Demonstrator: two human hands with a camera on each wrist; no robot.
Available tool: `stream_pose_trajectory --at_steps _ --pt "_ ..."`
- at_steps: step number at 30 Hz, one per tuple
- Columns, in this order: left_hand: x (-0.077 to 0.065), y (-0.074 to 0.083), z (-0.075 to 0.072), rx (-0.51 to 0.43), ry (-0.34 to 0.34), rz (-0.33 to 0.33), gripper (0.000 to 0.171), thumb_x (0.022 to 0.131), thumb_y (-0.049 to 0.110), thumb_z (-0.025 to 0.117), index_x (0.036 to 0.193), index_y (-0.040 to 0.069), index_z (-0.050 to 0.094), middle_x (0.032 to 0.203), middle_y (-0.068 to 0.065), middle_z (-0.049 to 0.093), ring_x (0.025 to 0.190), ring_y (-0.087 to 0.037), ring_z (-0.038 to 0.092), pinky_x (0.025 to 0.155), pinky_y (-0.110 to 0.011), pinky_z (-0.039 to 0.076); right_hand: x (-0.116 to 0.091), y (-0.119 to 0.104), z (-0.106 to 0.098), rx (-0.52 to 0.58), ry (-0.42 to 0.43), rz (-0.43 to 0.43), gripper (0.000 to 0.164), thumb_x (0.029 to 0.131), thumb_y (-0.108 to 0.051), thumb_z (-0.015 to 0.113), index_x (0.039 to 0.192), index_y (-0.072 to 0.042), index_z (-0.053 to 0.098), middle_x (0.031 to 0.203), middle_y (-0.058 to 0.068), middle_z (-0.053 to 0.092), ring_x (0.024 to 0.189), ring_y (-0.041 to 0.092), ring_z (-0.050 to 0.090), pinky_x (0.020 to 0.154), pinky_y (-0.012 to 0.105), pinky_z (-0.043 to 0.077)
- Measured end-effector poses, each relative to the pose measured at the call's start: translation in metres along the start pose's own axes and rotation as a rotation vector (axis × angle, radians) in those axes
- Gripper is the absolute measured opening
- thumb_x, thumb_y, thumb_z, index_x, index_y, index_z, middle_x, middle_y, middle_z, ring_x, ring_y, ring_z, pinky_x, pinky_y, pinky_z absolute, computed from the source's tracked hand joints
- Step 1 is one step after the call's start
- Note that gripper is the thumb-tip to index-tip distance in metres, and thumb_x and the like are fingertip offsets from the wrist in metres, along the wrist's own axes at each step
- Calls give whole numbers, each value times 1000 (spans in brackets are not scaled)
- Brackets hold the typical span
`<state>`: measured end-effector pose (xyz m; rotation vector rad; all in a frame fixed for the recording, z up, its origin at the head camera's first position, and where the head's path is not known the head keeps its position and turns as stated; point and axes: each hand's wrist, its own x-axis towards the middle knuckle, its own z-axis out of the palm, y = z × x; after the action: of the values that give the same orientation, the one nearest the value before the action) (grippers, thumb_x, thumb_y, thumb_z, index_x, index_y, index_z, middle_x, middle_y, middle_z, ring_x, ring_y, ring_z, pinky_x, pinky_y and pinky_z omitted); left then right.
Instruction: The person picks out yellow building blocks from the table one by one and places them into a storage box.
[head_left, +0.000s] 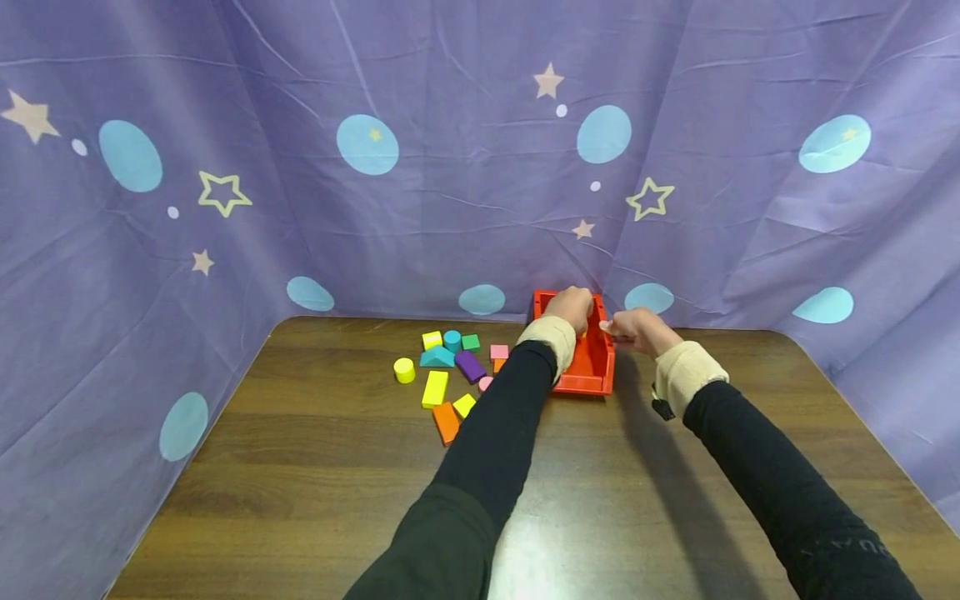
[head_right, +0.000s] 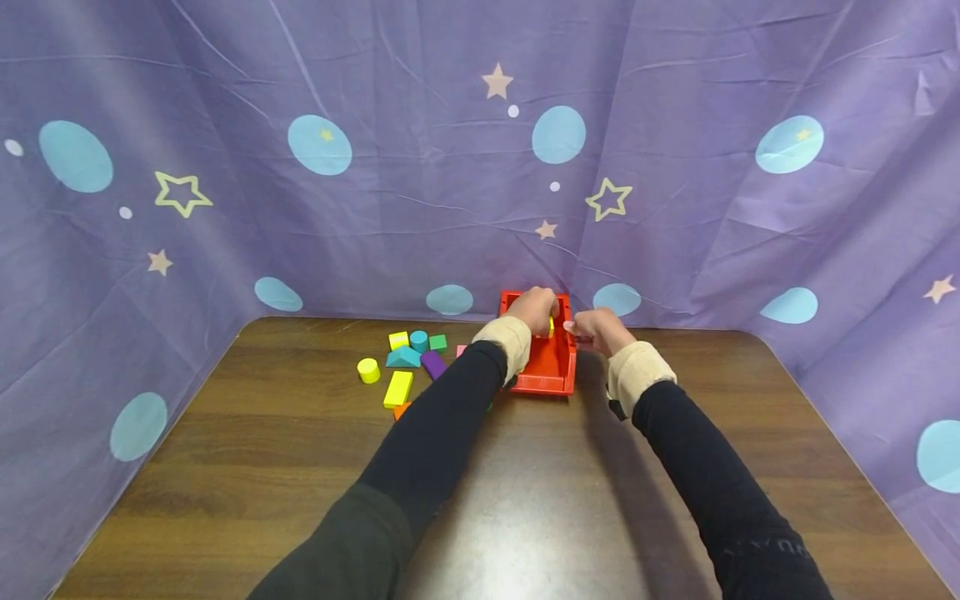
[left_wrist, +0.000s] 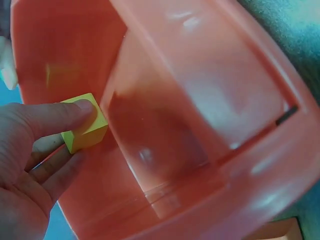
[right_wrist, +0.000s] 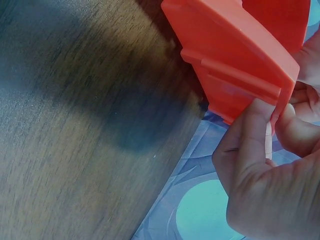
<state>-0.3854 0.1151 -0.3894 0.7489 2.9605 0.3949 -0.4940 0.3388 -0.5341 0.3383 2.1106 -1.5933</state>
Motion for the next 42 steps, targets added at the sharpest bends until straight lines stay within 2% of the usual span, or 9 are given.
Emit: stream_pose_trajectory --at_steps 3,10,15,17,24,26,28,35,42 --pt "2 -1 5 -9 5 -15 28 87 -4 71 69 11 56 70 1 48 69 -15 44 62 -27 38 -49 -20 20 -1 20 -12 24 99 -8 64 78 -6 53 80 6 52 78 19 59 78 31 57" --pt "7 -6 16 -19 11 -26 17 90 0 72 77 10 66 75 2 59 71 -13 52 64 -27 43 -75 -31 33 -6 20 -11 27 96 -2 58 70 -8 51 72 3 51 71 16 59 70 29 57" --pt "8 -6 19 -12 14 -21 19 88 -1 73 75 11 66 74 3 59 70 -12 52 63 -26 45 -117 -49 54 -17 83 -10 29 96 -1 60 72 -9 46 70 1 44 71 15 53 74 29 54" --pt "9 -6 20 -2 16 -16 19 87 -1 73 75 11 67 74 4 61 70 -12 53 63 -26 46 -115 -47 52 -5 72 -24 31 95 0 62 70 -7 45 69 2 44 69 15 52 73 29 53" --pt "9 -5 22 21 20 -30 14 88 0 73 79 11 72 80 2 69 74 -12 59 68 -28 50 -17 -5 10 19 -28 -45 23 93 -9 72 74 -4 60 80 9 59 74 18 63 72 29 58" --pt "9 -5 22 29 21 -33 13 88 1 72 81 11 73 83 2 71 76 -12 62 71 -29 51 -13 -3 9 13 -23 -40 20 93 -10 72 77 -3 63 82 9 61 76 18 64 73 30 58" --pt "8 -4 22 29 17 -38 11 88 1 72 83 11 73 86 1 73 78 -13 63 73 -29 52 -37 -14 18 3 -12 -36 21 94 -9 71 77 -3 61 79 9 59 74 18 63 73 29 58" --pt "7 -3 24 22 19 -41 9 88 2 74 89 11 76 93 2 74 81 -12 63 74 -28 53 -183 -79 80 -83 122 17 36 103 -2 51 69 -7 43 74 1 44 71 14 50 74 26 51" --pt "9 -3 28 9 24 -49 11 88 1 74 90 11 77 93 1 76 82 -12 66 75 -28 54 -202 -86 85 -75 95 29 28 105 -4 47 78 -5 46 80 0 48 72 10 50 82 26 50"
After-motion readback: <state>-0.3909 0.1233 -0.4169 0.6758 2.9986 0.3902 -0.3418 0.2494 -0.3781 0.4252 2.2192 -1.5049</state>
